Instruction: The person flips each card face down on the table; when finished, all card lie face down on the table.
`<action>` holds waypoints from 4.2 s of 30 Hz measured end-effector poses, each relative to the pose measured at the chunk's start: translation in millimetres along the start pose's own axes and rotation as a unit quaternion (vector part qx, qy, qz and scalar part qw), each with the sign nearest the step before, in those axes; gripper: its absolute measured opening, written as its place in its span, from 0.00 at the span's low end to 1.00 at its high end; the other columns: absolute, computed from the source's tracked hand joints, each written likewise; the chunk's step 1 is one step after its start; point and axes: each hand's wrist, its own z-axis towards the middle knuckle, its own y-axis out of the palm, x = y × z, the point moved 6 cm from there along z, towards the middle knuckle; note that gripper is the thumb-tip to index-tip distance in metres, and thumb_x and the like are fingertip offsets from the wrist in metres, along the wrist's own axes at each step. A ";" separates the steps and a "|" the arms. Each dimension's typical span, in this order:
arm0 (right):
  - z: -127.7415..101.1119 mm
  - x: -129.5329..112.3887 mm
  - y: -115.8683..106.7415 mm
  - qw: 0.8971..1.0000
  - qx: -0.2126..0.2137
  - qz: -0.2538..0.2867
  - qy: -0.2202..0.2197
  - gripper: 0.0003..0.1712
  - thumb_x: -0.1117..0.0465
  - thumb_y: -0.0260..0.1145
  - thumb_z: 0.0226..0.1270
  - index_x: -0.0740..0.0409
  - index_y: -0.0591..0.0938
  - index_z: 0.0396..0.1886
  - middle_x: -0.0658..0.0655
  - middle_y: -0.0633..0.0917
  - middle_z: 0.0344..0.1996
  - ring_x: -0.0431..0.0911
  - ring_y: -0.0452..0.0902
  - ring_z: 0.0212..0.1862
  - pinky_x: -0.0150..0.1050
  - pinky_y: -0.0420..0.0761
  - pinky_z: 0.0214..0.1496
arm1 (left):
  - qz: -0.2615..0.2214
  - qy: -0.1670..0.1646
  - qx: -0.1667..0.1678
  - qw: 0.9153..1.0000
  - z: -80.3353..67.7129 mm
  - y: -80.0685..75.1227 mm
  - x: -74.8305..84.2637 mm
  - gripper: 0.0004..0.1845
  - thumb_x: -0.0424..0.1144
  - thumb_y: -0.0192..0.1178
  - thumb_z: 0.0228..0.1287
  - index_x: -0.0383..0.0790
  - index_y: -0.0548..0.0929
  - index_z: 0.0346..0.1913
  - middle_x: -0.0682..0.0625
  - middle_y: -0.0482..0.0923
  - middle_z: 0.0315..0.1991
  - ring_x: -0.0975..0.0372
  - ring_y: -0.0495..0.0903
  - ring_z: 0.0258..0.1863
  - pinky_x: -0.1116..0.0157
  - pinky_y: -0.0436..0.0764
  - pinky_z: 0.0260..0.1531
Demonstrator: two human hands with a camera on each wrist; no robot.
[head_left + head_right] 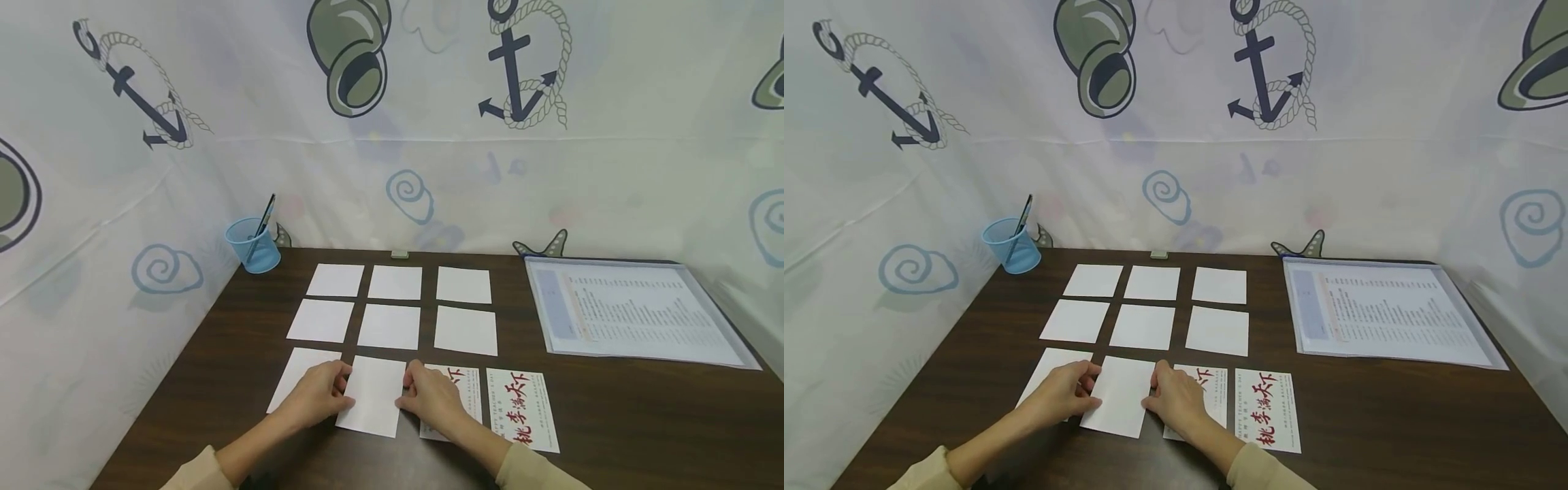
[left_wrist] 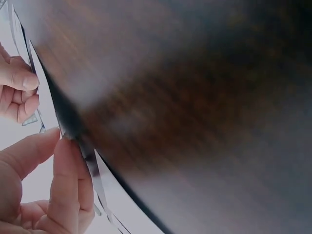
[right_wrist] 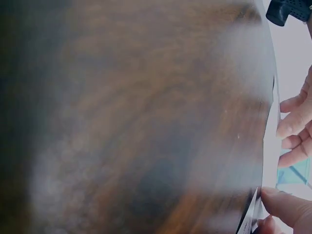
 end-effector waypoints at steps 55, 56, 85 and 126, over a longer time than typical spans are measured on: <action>-21.2 76.6 -79.1 0.996 0.011 0.001 0.088 0.23 0.69 0.78 0.40 0.61 0.80 0.40 0.54 0.74 0.31 0.44 0.67 0.34 0.34 0.69 0.35 | 0.081 0.105 -0.119 0.984 57.1 68.2 77.2 0.36 0.44 0.77 0.39 0.36 0.74 0.54 0.50 0.71 0.40 0.71 0.71 0.26 0.75 0.72 0.27; -21.2 76.8 -78.3 0.996 0.011 -0.003 0.089 0.24 0.69 0.78 0.39 0.61 0.80 0.40 0.53 0.74 0.32 0.44 0.67 0.34 0.35 0.69 0.36 | 0.087 0.106 -0.118 0.983 57.1 69.2 78.0 0.36 0.44 0.77 0.39 0.36 0.75 0.54 0.50 0.71 0.40 0.71 0.71 0.26 0.75 0.72 0.27; -18.4 78.1 -77.3 0.995 -0.002 -0.051 0.088 0.22 0.65 0.78 0.41 0.59 0.75 0.35 0.53 0.71 0.32 0.43 0.66 0.33 0.35 0.68 0.33 | 0.153 0.088 -0.145 0.973 64.1 73.0 90.0 0.35 0.45 0.79 0.36 0.40 0.71 0.48 0.51 0.68 0.40 0.64 0.69 0.28 0.71 0.70 0.28; -16.4 96.1 -75.2 0.875 0.049 0.432 0.213 0.14 0.69 0.60 0.65 0.59 0.70 0.48 0.51 0.79 0.32 0.42 0.76 0.32 0.31 0.77 0.32 | -0.406 -0.002 -0.157 0.900 77.5 55.9 74.5 0.26 0.32 0.61 0.61 0.42 0.72 0.63 0.46 0.74 0.42 0.60 0.81 0.40 0.63 0.82 0.42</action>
